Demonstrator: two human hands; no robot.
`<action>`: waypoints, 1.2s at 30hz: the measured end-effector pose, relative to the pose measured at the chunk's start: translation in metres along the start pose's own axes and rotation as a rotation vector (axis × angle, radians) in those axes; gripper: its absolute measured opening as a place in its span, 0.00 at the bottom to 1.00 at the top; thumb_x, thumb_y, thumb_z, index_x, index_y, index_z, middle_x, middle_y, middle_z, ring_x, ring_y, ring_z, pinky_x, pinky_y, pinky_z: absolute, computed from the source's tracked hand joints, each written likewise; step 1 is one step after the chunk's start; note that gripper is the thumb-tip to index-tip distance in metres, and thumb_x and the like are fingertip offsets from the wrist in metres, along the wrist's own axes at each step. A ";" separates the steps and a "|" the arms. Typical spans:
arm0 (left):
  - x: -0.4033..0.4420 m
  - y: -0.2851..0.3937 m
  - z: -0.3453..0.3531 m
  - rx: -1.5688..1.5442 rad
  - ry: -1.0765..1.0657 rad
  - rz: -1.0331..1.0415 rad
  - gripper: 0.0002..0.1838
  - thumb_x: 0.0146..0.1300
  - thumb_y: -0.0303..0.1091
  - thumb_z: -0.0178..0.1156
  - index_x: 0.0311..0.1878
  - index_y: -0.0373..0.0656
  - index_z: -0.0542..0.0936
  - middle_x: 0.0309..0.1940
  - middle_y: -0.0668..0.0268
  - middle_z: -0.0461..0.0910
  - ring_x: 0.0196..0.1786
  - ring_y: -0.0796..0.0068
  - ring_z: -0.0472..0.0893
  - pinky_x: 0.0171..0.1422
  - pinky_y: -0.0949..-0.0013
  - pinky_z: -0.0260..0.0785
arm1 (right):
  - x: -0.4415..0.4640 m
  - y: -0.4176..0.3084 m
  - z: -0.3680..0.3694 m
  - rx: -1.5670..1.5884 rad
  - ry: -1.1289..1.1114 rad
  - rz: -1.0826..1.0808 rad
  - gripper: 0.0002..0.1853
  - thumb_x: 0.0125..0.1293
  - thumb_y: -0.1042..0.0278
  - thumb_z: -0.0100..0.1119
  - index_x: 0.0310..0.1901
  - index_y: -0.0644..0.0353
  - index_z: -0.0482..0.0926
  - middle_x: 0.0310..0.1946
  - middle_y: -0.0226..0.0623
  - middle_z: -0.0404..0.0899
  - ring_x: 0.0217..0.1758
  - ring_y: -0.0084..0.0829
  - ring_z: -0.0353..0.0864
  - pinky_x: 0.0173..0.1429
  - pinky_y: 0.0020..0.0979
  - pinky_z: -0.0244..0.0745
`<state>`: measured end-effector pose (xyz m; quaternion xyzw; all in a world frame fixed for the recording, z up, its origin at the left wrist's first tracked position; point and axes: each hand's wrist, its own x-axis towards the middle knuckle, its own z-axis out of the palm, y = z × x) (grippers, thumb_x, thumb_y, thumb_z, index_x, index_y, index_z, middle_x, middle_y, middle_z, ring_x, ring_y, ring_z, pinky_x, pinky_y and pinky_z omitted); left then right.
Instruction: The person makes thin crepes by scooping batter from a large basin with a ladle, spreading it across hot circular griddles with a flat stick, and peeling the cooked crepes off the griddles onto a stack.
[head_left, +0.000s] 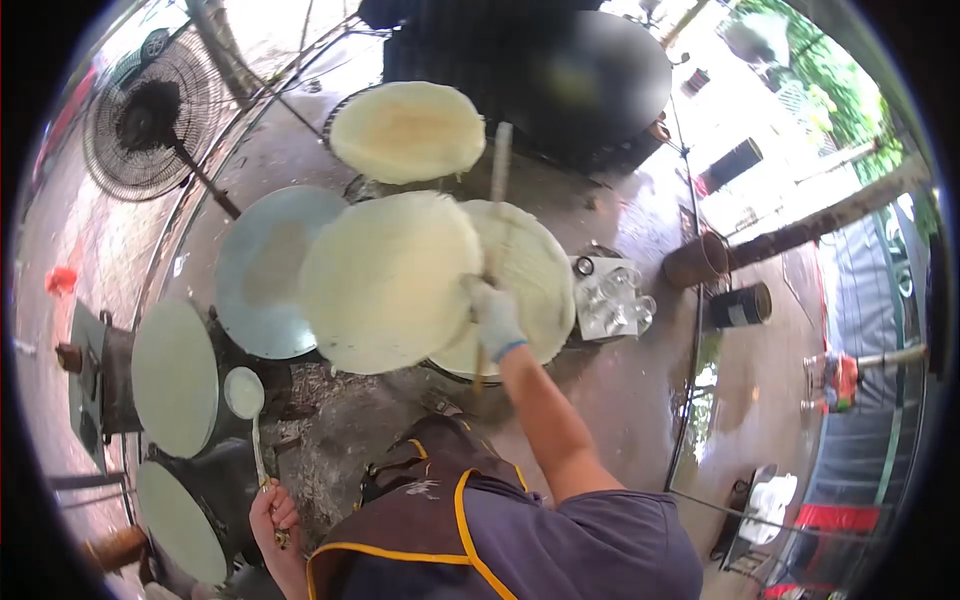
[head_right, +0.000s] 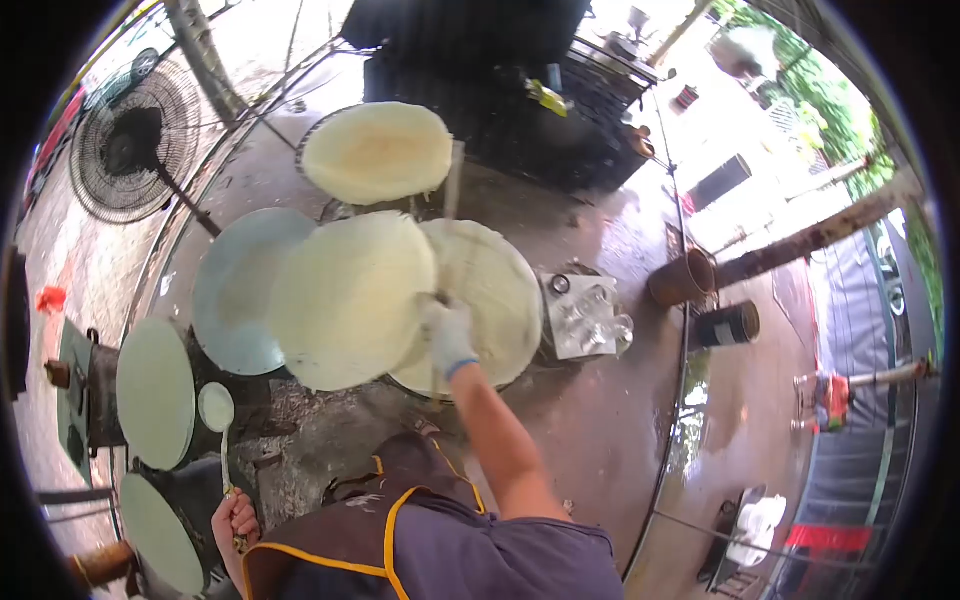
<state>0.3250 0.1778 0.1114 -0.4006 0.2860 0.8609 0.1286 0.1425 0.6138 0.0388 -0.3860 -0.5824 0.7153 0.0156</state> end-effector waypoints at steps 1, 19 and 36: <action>0.004 -0.001 0.005 0.025 -0.022 -0.010 0.07 0.66 0.26 0.49 0.44 0.36 0.73 0.21 0.71 0.63 0.14 0.86 0.60 0.12 0.80 0.57 | 0.004 0.011 -0.041 0.084 0.023 -0.028 0.18 0.56 0.62 0.65 0.48 0.60 0.80 0.27 0.26 0.77 0.21 0.20 0.69 0.25 0.28 0.66; 0.000 -0.037 0.065 0.200 -0.100 -0.069 0.05 0.66 0.25 0.49 0.43 0.35 0.71 0.21 0.69 0.63 0.14 0.86 0.60 0.12 0.81 0.55 | 0.097 0.035 -0.206 -0.775 0.340 -0.219 0.22 0.50 0.53 0.67 0.40 0.64 0.83 0.33 0.43 0.84 0.38 0.36 0.83 0.47 0.34 0.74; -0.010 -0.025 0.018 0.093 -0.094 -0.021 0.05 0.65 0.25 0.51 0.42 0.38 0.73 0.21 0.70 0.65 0.16 0.86 0.62 0.13 0.81 0.57 | -0.076 -0.183 -0.062 -0.554 -0.211 -0.563 0.12 0.55 0.72 0.64 0.40 0.67 0.80 0.30 0.31 0.80 0.33 0.19 0.76 0.40 0.23 0.72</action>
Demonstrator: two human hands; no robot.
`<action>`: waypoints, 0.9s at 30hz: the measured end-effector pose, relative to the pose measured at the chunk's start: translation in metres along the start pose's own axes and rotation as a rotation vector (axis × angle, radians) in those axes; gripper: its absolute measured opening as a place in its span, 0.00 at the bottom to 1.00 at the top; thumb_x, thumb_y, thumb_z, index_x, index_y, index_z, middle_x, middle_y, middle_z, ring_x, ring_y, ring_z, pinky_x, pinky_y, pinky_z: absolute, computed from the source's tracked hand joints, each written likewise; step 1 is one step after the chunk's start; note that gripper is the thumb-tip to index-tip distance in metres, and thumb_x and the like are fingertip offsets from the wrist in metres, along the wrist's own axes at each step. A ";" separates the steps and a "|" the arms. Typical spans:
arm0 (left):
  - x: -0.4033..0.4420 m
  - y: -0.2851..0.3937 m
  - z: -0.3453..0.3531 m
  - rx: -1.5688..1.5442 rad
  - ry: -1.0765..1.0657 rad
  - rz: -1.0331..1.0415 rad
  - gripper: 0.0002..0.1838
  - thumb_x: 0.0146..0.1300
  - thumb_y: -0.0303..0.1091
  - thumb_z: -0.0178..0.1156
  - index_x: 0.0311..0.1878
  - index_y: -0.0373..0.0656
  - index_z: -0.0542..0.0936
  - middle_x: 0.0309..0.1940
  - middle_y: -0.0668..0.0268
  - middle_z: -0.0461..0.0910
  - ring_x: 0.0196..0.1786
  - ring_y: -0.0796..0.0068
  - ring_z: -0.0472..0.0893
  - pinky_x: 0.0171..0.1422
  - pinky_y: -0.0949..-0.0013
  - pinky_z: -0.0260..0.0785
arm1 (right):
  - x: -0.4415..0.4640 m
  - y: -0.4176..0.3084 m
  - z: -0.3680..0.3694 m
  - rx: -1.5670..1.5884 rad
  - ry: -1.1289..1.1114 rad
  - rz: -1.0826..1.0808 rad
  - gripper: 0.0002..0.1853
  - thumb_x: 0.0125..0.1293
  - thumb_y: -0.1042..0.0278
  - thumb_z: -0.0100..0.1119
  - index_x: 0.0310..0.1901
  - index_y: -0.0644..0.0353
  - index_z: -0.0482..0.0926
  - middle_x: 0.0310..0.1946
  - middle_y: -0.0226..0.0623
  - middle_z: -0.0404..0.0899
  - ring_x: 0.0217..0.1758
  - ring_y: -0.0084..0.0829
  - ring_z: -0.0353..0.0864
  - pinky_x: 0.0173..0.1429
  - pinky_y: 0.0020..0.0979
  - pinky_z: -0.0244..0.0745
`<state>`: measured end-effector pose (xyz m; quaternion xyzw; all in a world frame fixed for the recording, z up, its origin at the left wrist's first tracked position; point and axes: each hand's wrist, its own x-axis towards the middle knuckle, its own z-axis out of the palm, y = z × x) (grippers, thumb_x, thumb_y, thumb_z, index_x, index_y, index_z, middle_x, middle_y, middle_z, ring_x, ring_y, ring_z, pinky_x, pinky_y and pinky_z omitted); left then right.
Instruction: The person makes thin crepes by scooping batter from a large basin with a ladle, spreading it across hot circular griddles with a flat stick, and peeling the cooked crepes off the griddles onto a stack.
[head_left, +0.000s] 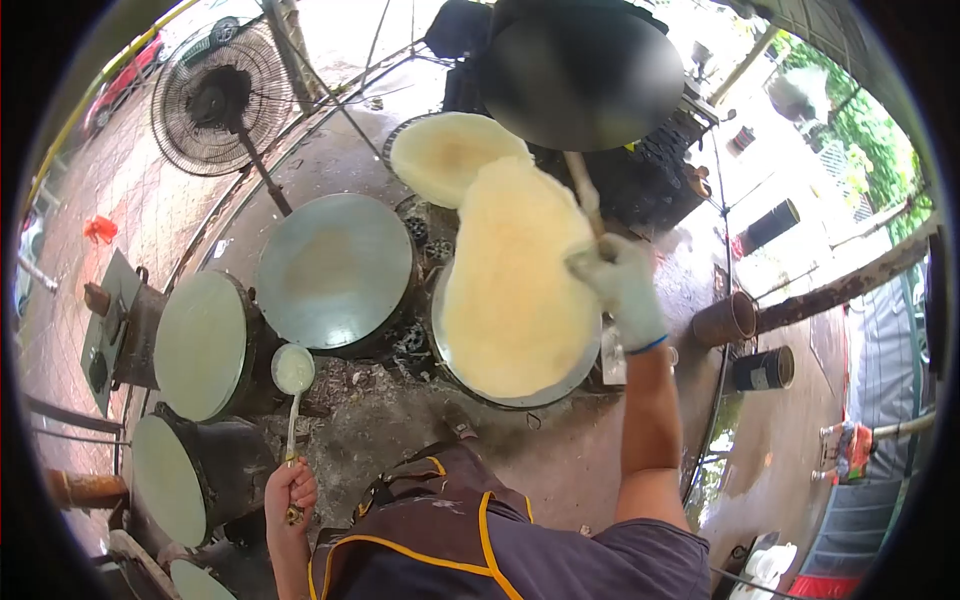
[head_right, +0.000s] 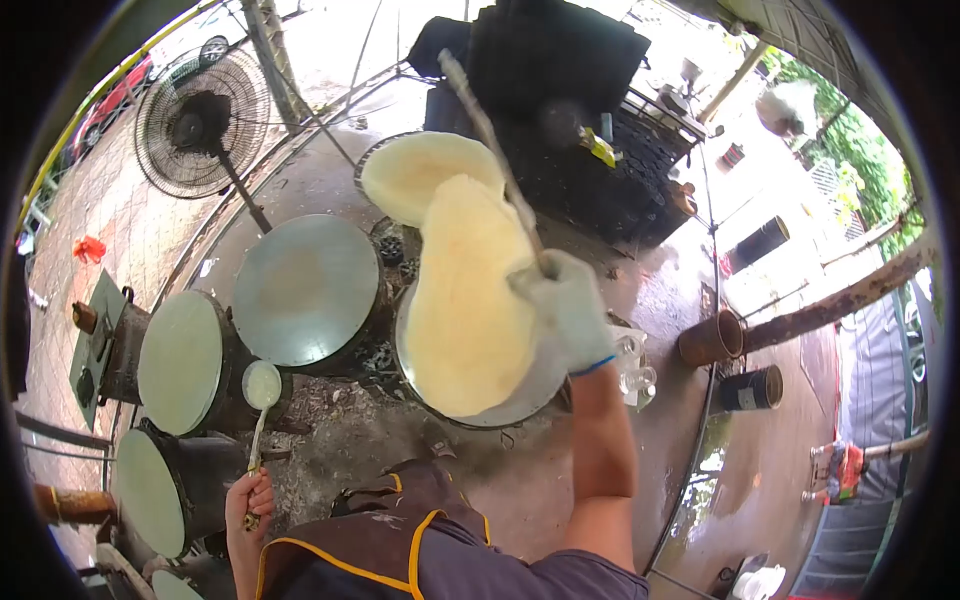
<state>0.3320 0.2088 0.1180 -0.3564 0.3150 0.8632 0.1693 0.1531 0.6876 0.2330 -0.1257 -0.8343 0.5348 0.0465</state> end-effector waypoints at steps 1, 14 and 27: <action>-0.001 0.000 -0.001 -0.017 0.008 0.006 0.05 0.65 0.25 0.51 0.42 0.38 0.73 0.21 0.70 0.65 0.16 0.86 0.62 0.13 0.81 0.57 | 0.016 -0.007 -0.008 0.040 -0.017 -0.025 0.11 0.55 0.72 0.64 0.39 0.67 0.80 0.29 0.31 0.80 0.32 0.20 0.76 0.39 0.23 0.72; 0.039 -0.020 0.036 -0.315 0.143 0.191 0.03 0.65 0.25 0.50 0.40 0.38 0.71 0.21 0.71 0.64 0.16 0.86 0.62 0.14 0.81 0.56 | 0.317 -0.129 0.012 -0.391 -0.322 -0.332 0.13 0.50 0.66 0.62 0.37 0.62 0.82 0.27 0.37 0.81 0.27 0.29 0.79 0.35 0.31 0.72; 0.034 -0.041 0.066 -0.375 0.353 0.305 0.05 0.65 0.26 0.50 0.42 0.37 0.71 0.20 0.70 0.65 0.15 0.85 0.61 0.13 0.80 0.54 | 0.329 0.108 0.207 -0.962 -0.303 -0.651 0.09 0.57 0.59 0.57 0.38 0.50 0.81 0.34 0.41 0.82 0.40 0.45 0.83 0.44 0.45 0.76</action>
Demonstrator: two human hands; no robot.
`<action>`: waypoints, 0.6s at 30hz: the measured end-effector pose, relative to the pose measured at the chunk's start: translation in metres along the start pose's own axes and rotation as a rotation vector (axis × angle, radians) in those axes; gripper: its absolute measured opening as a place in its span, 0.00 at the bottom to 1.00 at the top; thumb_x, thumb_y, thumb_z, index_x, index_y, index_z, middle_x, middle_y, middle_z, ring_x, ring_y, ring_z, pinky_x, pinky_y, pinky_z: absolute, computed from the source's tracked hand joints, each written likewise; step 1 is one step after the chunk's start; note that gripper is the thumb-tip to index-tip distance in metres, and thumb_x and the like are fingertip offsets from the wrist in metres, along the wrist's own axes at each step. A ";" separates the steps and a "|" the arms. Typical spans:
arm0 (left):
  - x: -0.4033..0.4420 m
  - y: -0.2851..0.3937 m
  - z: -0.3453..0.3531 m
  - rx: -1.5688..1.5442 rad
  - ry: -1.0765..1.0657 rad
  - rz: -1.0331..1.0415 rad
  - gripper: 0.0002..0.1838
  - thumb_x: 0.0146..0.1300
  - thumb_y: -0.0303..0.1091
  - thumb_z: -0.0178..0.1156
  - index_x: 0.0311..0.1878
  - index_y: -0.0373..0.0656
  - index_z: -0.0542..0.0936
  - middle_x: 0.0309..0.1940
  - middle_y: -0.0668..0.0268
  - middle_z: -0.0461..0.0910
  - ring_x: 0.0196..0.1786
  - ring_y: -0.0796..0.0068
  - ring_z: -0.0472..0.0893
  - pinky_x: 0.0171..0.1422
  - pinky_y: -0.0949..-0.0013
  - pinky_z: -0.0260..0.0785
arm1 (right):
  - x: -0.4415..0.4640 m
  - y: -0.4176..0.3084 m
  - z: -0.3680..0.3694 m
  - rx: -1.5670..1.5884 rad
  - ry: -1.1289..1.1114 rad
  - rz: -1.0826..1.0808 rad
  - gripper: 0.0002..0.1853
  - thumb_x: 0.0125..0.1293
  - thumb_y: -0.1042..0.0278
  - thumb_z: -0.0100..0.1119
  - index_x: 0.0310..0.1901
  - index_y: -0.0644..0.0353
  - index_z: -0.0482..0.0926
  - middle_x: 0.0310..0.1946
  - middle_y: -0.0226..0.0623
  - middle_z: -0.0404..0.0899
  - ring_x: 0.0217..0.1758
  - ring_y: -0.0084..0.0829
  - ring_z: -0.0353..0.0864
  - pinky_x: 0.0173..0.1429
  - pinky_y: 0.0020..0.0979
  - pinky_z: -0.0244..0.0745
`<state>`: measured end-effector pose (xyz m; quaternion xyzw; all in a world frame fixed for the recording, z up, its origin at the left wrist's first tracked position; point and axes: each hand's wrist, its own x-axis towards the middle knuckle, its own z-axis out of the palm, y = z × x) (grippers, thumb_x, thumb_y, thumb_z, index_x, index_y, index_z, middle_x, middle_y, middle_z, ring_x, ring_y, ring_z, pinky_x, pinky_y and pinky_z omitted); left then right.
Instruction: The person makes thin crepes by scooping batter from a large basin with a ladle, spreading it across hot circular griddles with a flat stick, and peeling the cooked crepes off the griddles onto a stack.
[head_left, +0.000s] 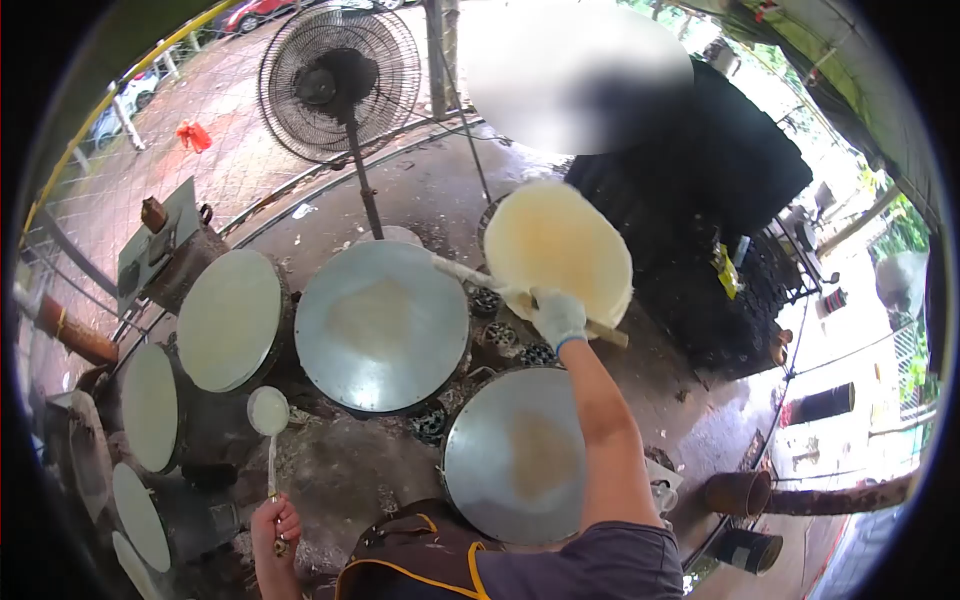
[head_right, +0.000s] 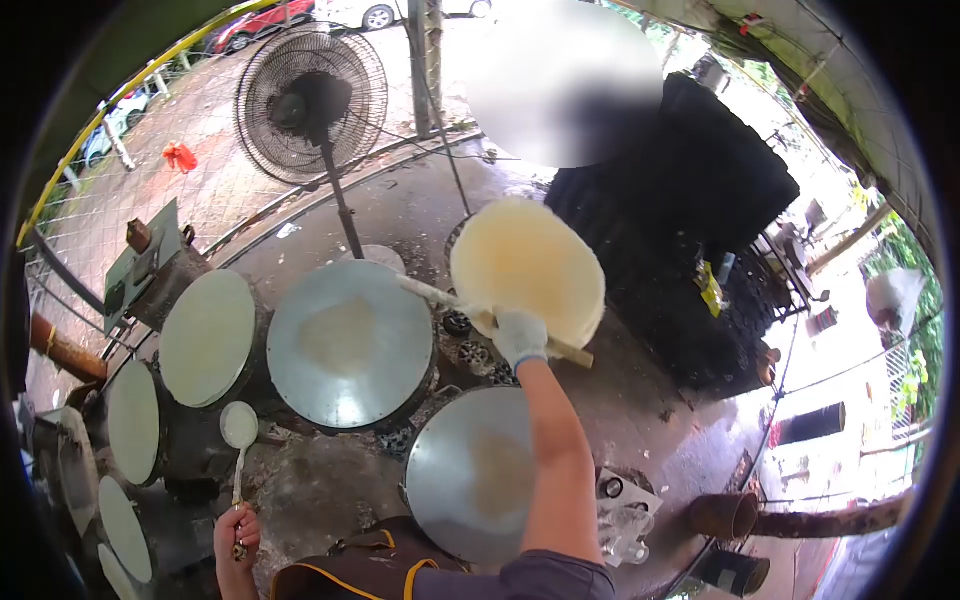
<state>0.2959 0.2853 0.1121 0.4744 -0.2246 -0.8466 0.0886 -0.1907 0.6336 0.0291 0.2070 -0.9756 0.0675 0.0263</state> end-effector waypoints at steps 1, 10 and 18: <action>-0.004 -0.002 0.000 0.000 0.034 0.017 0.05 0.65 0.26 0.50 0.43 0.36 0.71 0.20 0.70 0.65 0.15 0.86 0.61 0.13 0.80 0.53 | -0.008 -0.012 -0.004 0.024 -0.003 0.020 0.09 0.59 0.58 0.57 0.38 0.50 0.80 0.33 0.41 0.82 0.39 0.45 0.83 0.43 0.45 0.76; -0.083 -0.019 -0.059 -0.160 -0.223 0.251 0.11 0.71 0.32 0.48 0.30 0.45 0.64 0.17 0.74 0.60 0.13 0.87 0.58 0.13 0.81 0.49 | -0.123 -0.199 -0.023 0.420 -0.237 -0.338 0.21 0.61 0.54 0.59 0.53 0.55 0.77 0.45 0.47 0.80 0.47 0.49 0.80 0.51 0.41 0.73; -0.244 -0.109 -0.220 -0.538 0.134 0.728 0.09 0.71 0.37 0.49 0.37 0.42 0.69 0.19 0.71 0.66 0.15 0.83 0.64 0.14 0.78 0.54 | -0.315 -0.421 0.066 0.945 -1.047 -0.755 0.27 0.63 0.74 0.55 0.65 0.63 0.67 0.52 0.41 0.77 0.47 0.29 0.77 0.50 0.28 0.72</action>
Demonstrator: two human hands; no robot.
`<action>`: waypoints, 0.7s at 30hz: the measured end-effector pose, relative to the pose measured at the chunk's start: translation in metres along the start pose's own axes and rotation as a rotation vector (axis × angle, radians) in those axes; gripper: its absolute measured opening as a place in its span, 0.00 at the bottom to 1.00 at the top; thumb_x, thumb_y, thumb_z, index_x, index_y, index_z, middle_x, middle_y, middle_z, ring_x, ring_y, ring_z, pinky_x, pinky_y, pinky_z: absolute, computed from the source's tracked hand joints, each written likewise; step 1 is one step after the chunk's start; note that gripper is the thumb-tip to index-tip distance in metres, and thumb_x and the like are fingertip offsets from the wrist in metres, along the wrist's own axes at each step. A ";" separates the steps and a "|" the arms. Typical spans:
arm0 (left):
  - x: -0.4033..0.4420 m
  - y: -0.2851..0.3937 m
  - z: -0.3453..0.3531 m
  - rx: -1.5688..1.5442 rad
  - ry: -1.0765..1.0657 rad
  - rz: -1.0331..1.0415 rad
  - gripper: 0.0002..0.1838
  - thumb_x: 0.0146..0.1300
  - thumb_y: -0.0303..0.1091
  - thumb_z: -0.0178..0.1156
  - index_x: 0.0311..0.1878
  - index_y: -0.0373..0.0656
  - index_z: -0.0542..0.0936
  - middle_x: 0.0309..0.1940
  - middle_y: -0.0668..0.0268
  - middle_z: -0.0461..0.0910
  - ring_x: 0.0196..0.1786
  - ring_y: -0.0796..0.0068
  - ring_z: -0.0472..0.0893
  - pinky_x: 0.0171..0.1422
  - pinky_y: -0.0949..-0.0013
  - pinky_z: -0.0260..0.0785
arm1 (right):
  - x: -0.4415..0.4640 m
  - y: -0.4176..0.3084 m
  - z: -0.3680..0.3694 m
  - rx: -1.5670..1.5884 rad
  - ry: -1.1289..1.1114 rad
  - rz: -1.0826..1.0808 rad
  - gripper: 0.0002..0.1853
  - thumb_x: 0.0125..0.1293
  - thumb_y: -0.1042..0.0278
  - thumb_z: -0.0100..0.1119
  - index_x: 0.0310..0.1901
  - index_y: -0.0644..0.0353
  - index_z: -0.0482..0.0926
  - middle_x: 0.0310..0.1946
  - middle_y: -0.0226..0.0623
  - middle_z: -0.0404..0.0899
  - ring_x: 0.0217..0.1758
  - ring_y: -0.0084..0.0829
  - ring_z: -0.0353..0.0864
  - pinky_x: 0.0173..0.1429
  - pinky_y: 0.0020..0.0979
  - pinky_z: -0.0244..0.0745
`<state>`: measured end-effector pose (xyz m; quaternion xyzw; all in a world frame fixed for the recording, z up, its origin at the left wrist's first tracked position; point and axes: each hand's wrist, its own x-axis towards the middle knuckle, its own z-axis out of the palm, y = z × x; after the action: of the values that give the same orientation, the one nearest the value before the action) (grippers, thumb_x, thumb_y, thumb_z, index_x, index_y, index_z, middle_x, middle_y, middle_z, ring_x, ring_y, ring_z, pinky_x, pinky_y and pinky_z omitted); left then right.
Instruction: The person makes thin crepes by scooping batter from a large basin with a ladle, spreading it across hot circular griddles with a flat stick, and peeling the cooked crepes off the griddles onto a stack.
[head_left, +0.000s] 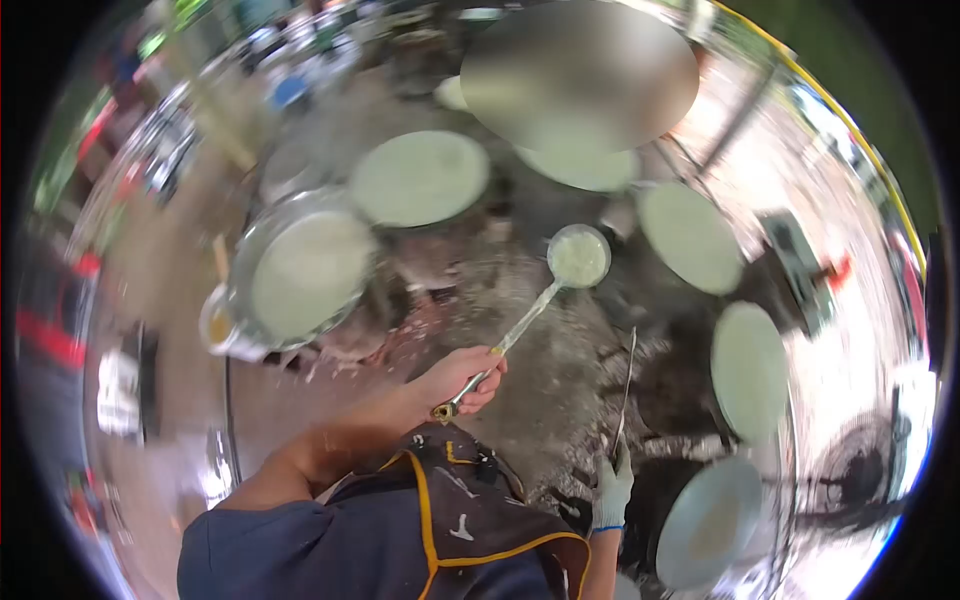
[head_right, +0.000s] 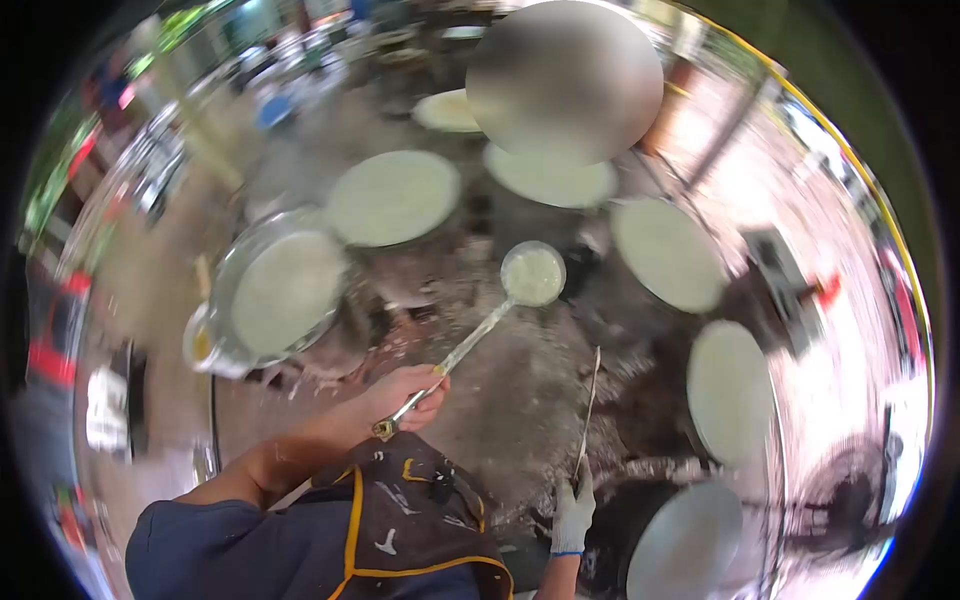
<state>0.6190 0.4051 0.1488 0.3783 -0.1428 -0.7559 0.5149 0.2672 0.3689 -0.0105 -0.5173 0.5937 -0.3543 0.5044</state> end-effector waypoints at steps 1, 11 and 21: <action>-0.022 0.011 -0.033 0.020 0.105 0.063 0.09 0.71 0.37 0.50 0.38 0.42 0.69 0.20 0.71 0.66 0.15 0.83 0.64 0.15 0.77 0.54 | 0.013 -0.012 0.035 0.014 -0.098 0.035 0.26 0.64 0.75 0.53 0.65 0.62 0.67 0.47 0.38 0.78 0.39 0.26 0.77 0.44 0.27 0.73; -0.189 0.070 -0.415 -0.014 0.906 0.026 0.06 0.64 0.32 0.52 0.37 0.41 0.68 0.19 0.70 0.65 0.15 0.80 0.64 0.17 0.72 0.56 | 0.036 -0.172 0.505 -0.559 -0.900 0.080 0.21 0.68 0.60 0.48 0.62 0.49 0.72 0.31 0.43 0.80 0.27 0.29 0.79 0.33 0.32 0.76; -0.164 0.121 -0.621 0.931 1.361 -0.128 0.14 0.61 0.31 0.49 0.46 0.31 0.70 0.30 0.43 0.79 0.38 0.40 0.80 0.40 0.47 0.72 | 0.091 -0.169 0.785 -1.086 -1.032 -0.400 0.23 0.67 0.52 0.44 0.62 0.47 0.71 0.47 0.55 0.77 0.53 0.55 0.75 0.57 0.48 0.69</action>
<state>1.1766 0.6065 -0.1256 0.9352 -0.0765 -0.2532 0.2355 1.0727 0.3238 -0.0614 -0.8890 0.2692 0.1878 0.3193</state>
